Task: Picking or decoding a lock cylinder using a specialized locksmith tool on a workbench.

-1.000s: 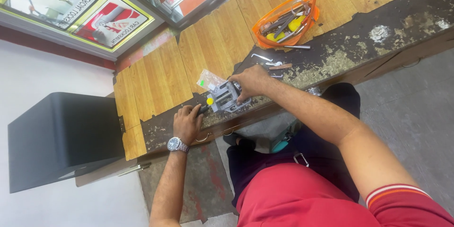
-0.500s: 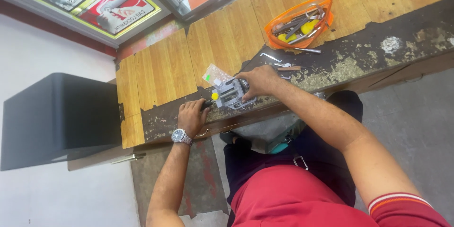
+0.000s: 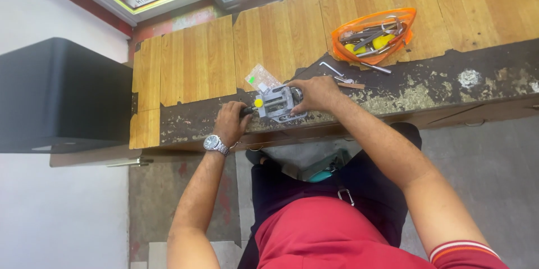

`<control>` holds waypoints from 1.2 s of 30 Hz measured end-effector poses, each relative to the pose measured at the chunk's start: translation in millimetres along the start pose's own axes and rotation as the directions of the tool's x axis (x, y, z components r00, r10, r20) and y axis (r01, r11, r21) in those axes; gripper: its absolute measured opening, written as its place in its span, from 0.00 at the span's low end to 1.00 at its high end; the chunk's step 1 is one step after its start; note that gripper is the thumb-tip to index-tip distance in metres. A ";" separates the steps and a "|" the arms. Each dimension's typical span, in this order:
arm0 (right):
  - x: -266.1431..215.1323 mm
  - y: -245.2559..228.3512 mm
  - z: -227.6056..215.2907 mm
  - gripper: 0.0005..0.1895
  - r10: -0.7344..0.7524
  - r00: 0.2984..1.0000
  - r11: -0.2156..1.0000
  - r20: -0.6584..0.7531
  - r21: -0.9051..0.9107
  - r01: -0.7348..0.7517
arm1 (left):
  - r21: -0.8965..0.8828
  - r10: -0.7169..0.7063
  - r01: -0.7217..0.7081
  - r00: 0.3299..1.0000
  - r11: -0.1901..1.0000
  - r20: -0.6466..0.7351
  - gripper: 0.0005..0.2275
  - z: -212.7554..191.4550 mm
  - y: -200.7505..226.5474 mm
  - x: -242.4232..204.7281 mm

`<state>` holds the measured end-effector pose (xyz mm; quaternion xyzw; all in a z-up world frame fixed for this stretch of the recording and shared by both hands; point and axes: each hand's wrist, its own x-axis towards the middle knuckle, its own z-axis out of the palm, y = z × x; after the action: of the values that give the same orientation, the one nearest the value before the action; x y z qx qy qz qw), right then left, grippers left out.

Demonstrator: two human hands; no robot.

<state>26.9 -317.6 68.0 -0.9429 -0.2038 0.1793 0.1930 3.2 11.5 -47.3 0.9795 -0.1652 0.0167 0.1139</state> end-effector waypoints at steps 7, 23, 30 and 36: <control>12.3 5.5 14.5 0.45 -0.015 1.000 0.996 -0.009 -0.088 0.014 | 0.046 0.018 -0.019 1.000 0.999 0.008 0.12 0.6 -3.2 -1.4; 14.2 1.6 18.5 0.42 0.005 0.999 0.997 -0.031 -0.082 -0.007 | 0.033 -0.009 0.011 0.998 0.999 -0.055 0.09 -1.9 -12.7 -5.4; 11.9 -0.4 17.3 0.42 0.041 0.999 0.995 -0.020 -0.092 -0.042 | 0.054 0.019 -0.017 0.999 0.998 -0.035 0.17 20.1 -24.8 -4.5; 11.6 -3.5 14.4 0.42 0.023 0.999 0.996 -0.035 -0.081 -0.025 | 0.154 -0.001 -0.008 0.998 0.988 0.064 0.19 -22.2 3.3 -4.8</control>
<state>29.7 -305.1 54.1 -0.9552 -0.1964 0.1573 0.1557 -2.3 15.1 -25.3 0.9851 -0.1686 -0.0016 0.0322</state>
